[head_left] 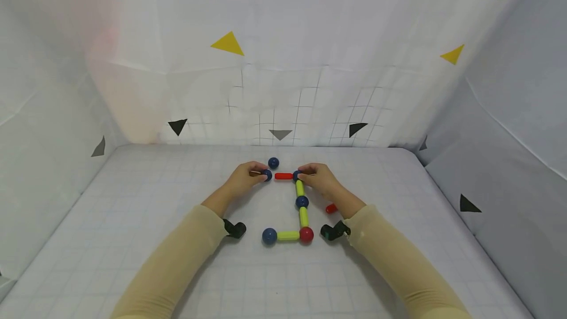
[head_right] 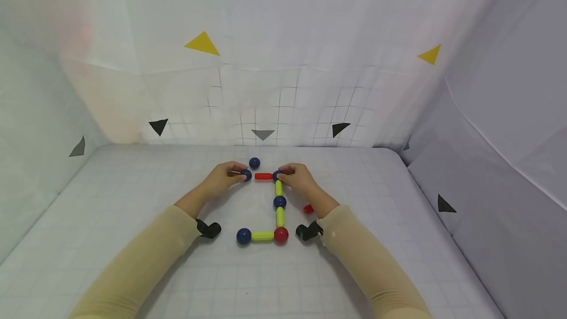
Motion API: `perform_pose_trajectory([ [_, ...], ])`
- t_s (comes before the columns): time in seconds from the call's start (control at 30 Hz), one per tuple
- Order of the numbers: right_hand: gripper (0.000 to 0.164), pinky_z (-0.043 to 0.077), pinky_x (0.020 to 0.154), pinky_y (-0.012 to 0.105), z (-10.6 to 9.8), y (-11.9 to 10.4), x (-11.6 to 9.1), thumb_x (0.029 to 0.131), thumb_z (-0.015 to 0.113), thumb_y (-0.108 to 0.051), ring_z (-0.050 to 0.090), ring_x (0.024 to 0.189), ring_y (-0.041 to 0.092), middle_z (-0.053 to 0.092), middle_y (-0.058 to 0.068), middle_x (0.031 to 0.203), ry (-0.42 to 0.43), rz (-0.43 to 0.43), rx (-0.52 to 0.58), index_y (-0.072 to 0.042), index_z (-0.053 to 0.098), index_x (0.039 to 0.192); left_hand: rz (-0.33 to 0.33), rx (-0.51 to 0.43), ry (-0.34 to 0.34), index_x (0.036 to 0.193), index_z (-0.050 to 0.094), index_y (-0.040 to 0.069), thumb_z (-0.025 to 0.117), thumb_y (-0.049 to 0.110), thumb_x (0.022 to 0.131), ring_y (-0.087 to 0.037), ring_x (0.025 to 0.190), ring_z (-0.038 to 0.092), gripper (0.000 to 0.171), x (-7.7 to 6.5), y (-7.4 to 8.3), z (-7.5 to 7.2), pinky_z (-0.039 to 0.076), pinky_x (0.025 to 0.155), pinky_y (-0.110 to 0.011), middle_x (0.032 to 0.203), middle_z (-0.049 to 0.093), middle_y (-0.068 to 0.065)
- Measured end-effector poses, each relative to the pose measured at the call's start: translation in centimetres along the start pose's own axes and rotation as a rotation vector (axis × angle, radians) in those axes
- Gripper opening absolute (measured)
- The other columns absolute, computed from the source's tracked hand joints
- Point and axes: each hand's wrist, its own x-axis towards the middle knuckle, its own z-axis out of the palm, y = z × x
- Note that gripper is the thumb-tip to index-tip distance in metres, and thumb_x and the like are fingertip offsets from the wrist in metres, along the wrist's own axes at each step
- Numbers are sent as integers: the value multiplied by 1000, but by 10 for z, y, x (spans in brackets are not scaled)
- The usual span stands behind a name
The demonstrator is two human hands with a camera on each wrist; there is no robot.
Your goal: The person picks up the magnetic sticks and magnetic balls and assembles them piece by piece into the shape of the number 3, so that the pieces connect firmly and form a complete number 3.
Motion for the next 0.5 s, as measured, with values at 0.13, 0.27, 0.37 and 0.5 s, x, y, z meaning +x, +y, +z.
perform_pose_trajectory([
  [0.13,31,52,96,35,1,2,1,95,70,-14,62,107,23,61,12,123,4,-23,4,-8,66,125,21,18,-4,127,65,8,69,17,96,-26,115,61,32,1,0,2,49,100,-38,127,64,-9],
  [0.27,31,53,95,34,1,2,1,96,69,-14,62,106,22,62,12,122,6,-33,-1,-7,66,126,15,32,-3,126,66,9,69,17,96,-25,114,61,32,2,1,3,49,99,-39,125,65,-9],
  [0.37,32,53,96,34,1,1,0,96,70,-15,62,106,22,62,12,122,3,-32,-4,-7,66,126,1,34,-1,126,66,9,69,18,96,-24,112,60,31,2,3,3,48,99,-39,124,65,-9],
  [0.5,33,52,97,35,1,0,-1,96,70,-15,61,106,23,62,12,123,4,-29,-9,-8,66,127,-10,33,-5,127,66,9,69,18,97,-23,111,60,32,1,4,4,48,98,-38,123,65,-8],
])
